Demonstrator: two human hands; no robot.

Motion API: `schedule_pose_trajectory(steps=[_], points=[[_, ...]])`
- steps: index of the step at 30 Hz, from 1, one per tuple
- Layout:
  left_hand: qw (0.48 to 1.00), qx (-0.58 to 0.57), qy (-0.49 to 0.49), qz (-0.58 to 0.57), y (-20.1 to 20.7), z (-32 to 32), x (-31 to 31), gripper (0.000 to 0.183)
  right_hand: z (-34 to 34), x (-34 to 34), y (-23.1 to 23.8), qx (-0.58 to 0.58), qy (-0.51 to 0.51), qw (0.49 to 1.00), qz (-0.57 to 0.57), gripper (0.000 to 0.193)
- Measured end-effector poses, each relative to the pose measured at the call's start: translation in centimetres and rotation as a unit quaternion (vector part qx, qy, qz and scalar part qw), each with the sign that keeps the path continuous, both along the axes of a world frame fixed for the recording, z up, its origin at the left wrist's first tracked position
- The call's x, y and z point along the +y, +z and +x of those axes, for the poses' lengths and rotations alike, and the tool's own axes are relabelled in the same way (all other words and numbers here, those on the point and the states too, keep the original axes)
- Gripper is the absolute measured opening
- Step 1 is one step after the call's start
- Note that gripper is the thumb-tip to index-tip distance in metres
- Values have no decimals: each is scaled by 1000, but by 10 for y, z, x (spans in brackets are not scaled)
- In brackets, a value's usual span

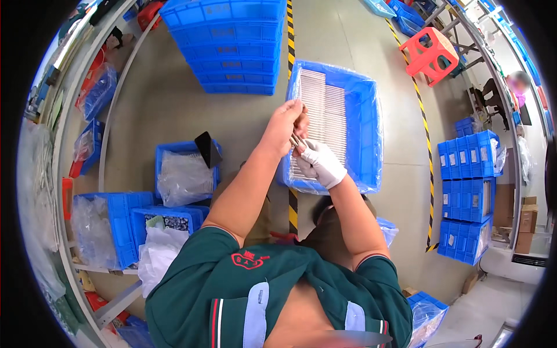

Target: The person takes batches of metal rods from a container, sorts through them by hand, and stacks them in rows inside a plastic crate.

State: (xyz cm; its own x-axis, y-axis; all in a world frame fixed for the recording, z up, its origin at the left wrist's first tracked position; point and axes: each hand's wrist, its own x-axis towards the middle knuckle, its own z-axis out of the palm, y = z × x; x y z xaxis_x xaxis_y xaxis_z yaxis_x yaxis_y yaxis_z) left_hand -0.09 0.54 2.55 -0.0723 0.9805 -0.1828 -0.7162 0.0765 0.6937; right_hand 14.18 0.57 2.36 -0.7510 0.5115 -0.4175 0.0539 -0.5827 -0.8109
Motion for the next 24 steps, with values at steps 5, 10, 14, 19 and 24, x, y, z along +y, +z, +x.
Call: schedule_pose_trajectory(steps=[5, 10, 14, 19, 24], points=[[999, 32, -27, 18, 7, 0, -1, 23, 1, 2, -2, -46, -47, 994, 85, 27], [997, -69, 23, -5, -4, 0, -1, 25, -4, 6, -17, -29, -124, 981, 144, 26], [991, -102, 79, 31, -17, 4, 0, 22, -1, 12, -12, -53, -138, 973, 179, 23], [988, -128, 90, 18, -17, 12, -8, 19, 1, 19, -4, -44, -209, 971, 110, 24], [985, -127, 113, 40, -13, 18, -9, 20, -4, 26, -12, -125, -207, 935, 258, 30]])
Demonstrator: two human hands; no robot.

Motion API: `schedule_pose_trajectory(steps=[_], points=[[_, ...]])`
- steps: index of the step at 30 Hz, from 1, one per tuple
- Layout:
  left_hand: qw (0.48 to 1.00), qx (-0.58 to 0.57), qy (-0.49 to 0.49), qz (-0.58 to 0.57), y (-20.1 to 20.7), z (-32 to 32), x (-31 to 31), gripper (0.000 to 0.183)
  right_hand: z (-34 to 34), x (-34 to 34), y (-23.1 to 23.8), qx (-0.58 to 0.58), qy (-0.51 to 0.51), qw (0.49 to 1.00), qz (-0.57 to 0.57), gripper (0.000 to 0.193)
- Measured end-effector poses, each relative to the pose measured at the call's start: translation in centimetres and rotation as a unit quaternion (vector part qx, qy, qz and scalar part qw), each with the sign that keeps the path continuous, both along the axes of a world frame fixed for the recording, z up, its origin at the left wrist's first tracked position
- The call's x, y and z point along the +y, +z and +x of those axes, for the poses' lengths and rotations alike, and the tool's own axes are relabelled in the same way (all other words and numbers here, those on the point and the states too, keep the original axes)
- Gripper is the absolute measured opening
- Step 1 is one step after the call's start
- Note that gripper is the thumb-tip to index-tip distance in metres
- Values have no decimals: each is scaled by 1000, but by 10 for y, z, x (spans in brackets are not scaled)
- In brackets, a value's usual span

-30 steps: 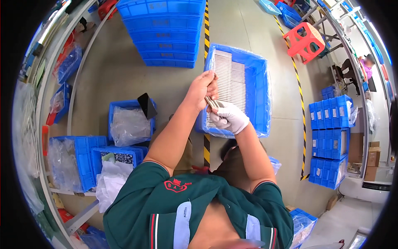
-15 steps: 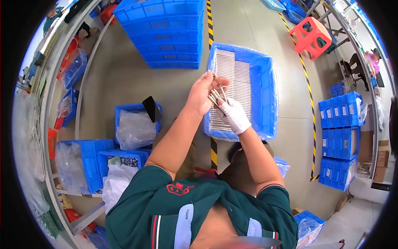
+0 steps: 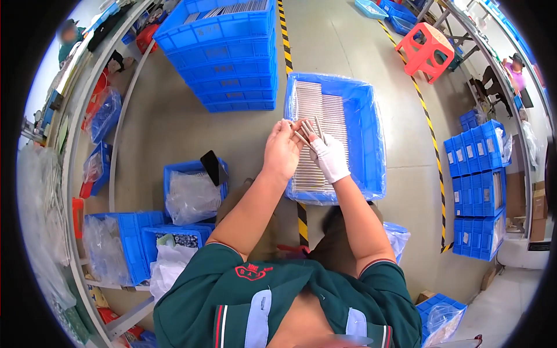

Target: The person takes batches of metal rods from a container, sorts through them by hand, and stacks them in rows inside a plastic crate.

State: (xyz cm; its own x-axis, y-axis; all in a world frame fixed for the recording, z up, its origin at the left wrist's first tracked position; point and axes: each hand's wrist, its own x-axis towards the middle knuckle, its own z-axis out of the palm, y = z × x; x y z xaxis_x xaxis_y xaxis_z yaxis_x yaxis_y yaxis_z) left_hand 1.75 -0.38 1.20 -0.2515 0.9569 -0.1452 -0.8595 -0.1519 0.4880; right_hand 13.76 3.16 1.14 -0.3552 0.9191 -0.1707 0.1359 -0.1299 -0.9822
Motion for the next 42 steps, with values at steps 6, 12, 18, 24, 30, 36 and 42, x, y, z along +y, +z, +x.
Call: schedule_pose_trajectory(steps=[6, 12, 18, 24, 30, 36, 42], points=[[999, -36, 24, -4, -17, -5, 2, 19, -14, -4, -10, -109, -27, 989, 97, 27], [996, -50, 50, -58, -22, -11, 1, 19, -18, 2, -33, -116, -25, 987, 112, 29], [991, -56, 82, -93, -17, -11, 1, 17, -22, 14, -48, -151, -50, 976, 150, 31], [991, -38, 96, -81, -16, -17, 2, 17, -27, 5, -17, -68, 38, 997, -3, 29], [997, -5, 59, -52, -4, -17, -3, 17, -21, 0, -19, -129, -25, 982, 137, 23], [989, 117, -18, -93, -6, -18, -7, 17, -6, -9, 5, -97, -73, 972, 201, 19], [987, 121, -70, -82, -8, -14, -6, 17, 2, -8, 8, -122, -97, 955, 254, 18]])
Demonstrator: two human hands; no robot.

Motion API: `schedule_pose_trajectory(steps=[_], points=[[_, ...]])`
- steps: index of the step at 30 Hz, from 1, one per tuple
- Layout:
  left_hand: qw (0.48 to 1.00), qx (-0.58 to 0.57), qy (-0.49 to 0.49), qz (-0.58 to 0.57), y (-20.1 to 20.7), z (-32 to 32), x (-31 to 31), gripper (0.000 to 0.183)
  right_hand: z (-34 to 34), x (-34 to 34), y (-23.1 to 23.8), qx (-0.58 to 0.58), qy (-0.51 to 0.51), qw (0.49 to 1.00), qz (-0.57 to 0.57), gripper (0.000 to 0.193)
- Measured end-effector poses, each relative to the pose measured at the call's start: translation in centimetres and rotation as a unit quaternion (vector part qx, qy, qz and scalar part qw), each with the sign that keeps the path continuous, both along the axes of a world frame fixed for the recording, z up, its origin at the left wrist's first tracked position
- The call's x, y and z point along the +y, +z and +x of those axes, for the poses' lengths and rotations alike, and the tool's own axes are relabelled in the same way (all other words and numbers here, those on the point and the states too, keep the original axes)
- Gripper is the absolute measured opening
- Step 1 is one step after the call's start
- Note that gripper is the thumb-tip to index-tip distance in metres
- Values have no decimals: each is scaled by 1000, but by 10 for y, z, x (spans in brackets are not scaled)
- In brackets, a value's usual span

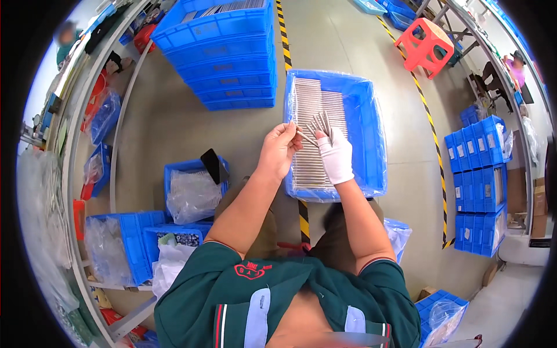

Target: The person takes batches of metal rods from a container, sorts through them by hand, and stacks them in rows inside a plastic crate.

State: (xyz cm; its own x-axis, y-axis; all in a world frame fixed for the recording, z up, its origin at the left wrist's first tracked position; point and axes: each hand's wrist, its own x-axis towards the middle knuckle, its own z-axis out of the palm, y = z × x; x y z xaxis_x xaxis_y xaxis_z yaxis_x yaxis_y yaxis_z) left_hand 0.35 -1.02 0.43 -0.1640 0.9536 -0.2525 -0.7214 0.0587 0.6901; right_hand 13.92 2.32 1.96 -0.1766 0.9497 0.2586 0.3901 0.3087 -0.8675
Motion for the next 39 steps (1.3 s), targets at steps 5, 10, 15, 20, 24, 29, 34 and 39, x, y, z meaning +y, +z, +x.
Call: schedule_pose_trajectory(steps=[5, 10, 15, 20, 24, 29, 34, 39], points=[[1000, -3, -13, -4, -2, 5, 1, 15, 4, 3, -2, -12, -16, 1000, 16, 17], [992, 125, 29, 16, 2, 16, 1, 13, 3, -1, 6, -54, -33, 996, 57, 14], [991, 136, 4, 13, 3, 13, 0, 13, 4, -1, 7, -32, -27, 998, 50, 14], [990, 125, 54, 31, 6, 0, 3, 12, 9, -2, 12, 9, 19, 1000, -9, 16], [995, 93, 0, 30, 7, 1, 3, 13, 9, -5, 9, 8, 52, 998, -21, 15], [995, 100, -21, 17, 5, 2, 1, 13, 10, -8, 14, -30, 34, 999, 4, 14], [990, 136, -35, 9, 4, 6, -2, 12, 9, -8, 14, -66, 23, 997, 21, 14], [986, 167, 0, 7, 7, -1, 3, 12, 11, -5, 10, -23, 45, 999, 0, 16]])
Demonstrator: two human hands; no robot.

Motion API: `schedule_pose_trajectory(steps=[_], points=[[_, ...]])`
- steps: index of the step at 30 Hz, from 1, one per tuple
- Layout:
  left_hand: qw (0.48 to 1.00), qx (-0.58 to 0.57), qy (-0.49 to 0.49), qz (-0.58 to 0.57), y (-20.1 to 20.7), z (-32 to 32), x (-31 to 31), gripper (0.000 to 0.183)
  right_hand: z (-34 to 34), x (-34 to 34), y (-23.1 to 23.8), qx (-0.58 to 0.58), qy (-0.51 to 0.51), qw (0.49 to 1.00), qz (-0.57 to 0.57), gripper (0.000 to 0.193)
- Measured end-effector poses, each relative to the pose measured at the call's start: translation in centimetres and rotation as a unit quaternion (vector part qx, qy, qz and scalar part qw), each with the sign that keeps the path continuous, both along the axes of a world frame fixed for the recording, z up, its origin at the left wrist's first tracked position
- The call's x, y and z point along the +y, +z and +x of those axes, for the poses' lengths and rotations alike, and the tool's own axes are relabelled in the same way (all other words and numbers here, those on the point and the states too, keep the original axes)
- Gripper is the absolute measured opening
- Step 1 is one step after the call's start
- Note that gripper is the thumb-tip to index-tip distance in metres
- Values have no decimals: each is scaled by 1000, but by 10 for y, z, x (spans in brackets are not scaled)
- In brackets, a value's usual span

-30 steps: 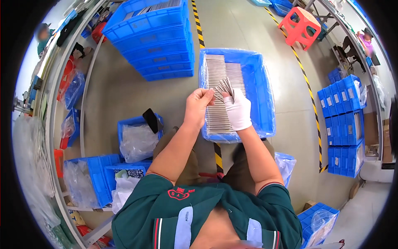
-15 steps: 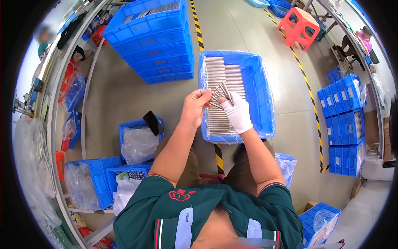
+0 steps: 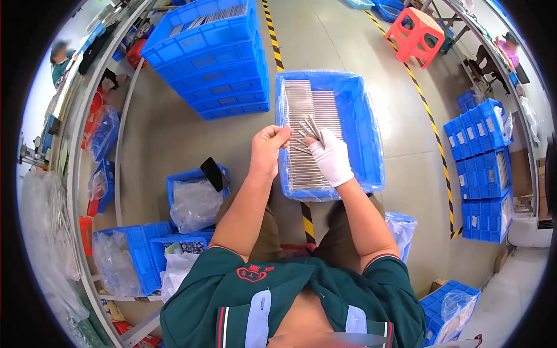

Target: The person takes batches of metal rods from a container, sorts through them by hand, and stacks them in rows inside a plastic crate.

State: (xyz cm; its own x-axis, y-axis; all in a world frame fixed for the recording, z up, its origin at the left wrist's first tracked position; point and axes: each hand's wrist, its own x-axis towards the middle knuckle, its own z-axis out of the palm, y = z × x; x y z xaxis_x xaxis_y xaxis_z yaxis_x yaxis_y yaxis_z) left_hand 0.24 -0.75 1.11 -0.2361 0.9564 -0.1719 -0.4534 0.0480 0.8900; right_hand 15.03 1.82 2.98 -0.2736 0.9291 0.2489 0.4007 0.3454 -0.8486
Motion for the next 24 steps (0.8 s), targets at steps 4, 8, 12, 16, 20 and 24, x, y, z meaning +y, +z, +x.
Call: schedule_pose_trajectory(steps=[4, 8, 12, 16, 20, 24], points=[[999, -34, -26, 16, -5, -1, 0, 13, -1, -1, -5, 8, 23, 1000, 8, 18], [999, 6, -38, 10, -1, 1, -2, 13, 2, -5, 4, -71, 10, 997, 3, 20], [995, 93, -18, 14, -3, 6, -4, 12, 1, -5, 2, -105, -2, 994, 30, 22], [998, 54, -15, 7, -4, -3, -2, 14, 4, -2, 7, -75, 21, 996, -33, 22], [1000, 0, -18, -2, 7, -6, 2, 15, 11, 3, -5, 20, 86, 982, -167, 26], [998, -29, -59, 13, 1, -10, 1, 15, 11, 4, -10, 112, 107, 962, -225, 29]])
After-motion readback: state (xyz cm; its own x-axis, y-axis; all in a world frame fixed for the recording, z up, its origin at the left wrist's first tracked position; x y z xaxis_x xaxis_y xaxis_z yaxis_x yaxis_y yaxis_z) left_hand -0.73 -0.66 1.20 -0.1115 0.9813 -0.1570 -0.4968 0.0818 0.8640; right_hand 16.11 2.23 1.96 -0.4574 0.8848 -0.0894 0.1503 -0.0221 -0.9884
